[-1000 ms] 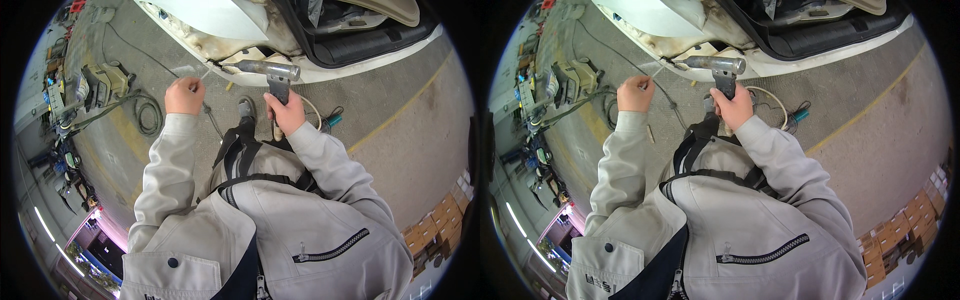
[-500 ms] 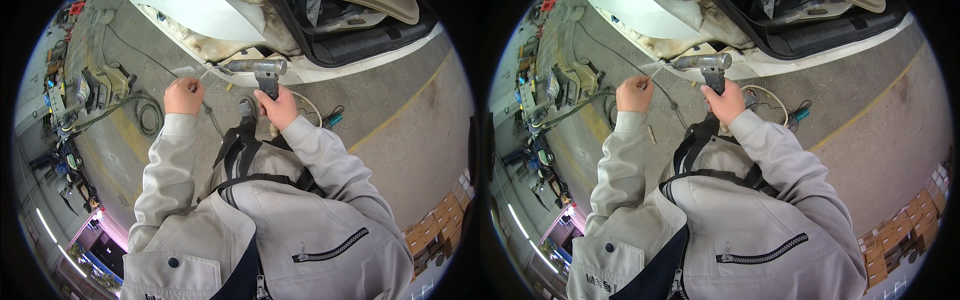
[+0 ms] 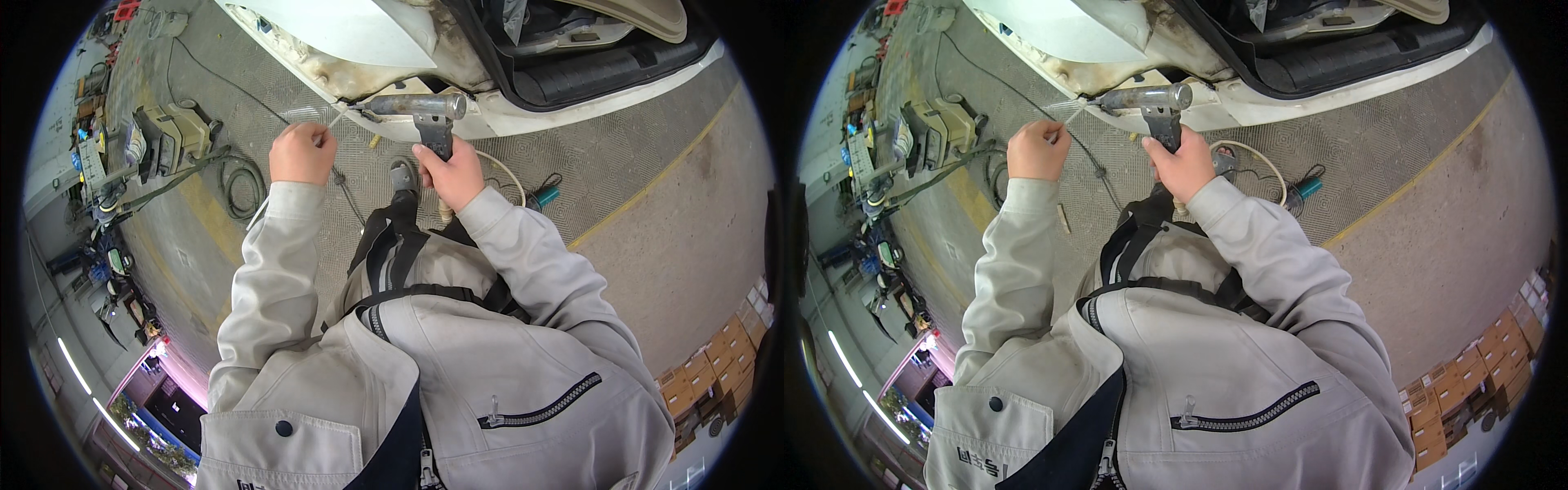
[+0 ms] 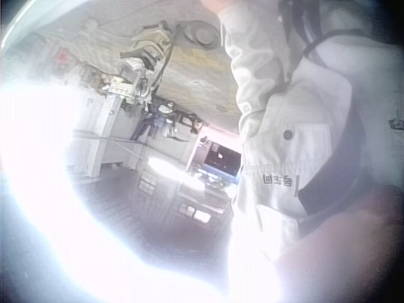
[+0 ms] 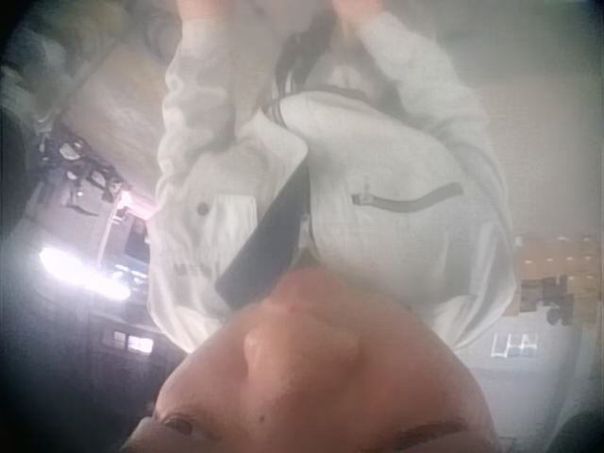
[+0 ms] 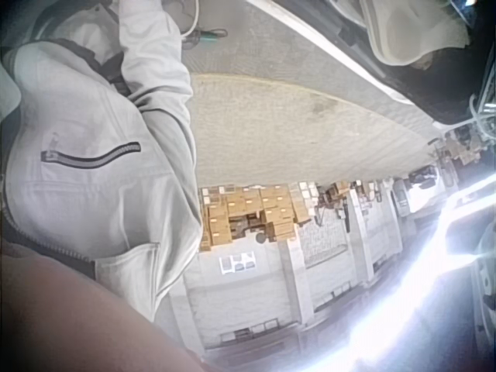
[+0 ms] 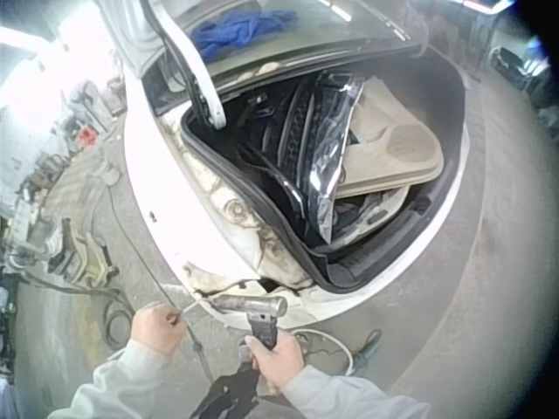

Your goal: The person uses a heat gun to apply heat to the rear bumper area of a white car, then wipes the heated surface with a blue cloth. The person also picks up a hammer and a small tool from the floor and briefly holds them near the bumper.

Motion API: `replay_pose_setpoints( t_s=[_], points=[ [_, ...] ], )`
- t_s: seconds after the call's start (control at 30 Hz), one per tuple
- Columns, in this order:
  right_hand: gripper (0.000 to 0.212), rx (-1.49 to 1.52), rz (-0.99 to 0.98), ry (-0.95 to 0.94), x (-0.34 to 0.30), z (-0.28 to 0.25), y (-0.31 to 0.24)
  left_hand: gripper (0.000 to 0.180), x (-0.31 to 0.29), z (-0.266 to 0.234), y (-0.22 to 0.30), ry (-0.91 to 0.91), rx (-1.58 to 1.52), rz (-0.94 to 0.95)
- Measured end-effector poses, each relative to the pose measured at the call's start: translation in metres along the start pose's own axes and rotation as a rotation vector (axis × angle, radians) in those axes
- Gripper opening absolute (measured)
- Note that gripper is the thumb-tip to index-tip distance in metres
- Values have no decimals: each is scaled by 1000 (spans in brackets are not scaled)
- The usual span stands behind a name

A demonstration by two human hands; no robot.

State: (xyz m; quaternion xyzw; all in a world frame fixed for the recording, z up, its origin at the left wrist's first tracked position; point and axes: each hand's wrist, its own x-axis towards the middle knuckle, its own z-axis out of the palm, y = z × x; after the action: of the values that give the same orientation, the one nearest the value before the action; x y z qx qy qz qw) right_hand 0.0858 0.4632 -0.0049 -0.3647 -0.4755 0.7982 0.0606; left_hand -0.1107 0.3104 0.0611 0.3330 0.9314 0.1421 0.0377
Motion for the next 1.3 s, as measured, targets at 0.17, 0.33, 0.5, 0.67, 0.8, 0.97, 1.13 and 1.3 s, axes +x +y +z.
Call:
replay_pose_setpoints(
  t_s=[0.17,0.33,0.5,0.67,0.8,0.97,1.13,1.3],
  points=[
    [19,62,56,-13,3,-3,-1,12,3,-2,3,-22,21,6],
    [20,59,26,-6,3,-5,-2,12,6,-3,5,-37,31,21],
    [20,26,15,-5,4,-8,-4,13,10,-3,9,-75,81,16],
    [22,20,39,-19,5,-11,-4,13,14,-5,15,-90,93,36],
    [22,44,89,-26,9,-12,-1,14,17,-6,17,-105,116,45],
    [23,138,82,-41,12,-15,1,14,19,-6,15,-109,129,66],
    [22,150,82,-55,11,-18,-2,13,19,-5,14,-115,108,61],
    [23,126,79,-50,11,-19,-4,12,21,-5,15,-123,120,67]
  ],
)
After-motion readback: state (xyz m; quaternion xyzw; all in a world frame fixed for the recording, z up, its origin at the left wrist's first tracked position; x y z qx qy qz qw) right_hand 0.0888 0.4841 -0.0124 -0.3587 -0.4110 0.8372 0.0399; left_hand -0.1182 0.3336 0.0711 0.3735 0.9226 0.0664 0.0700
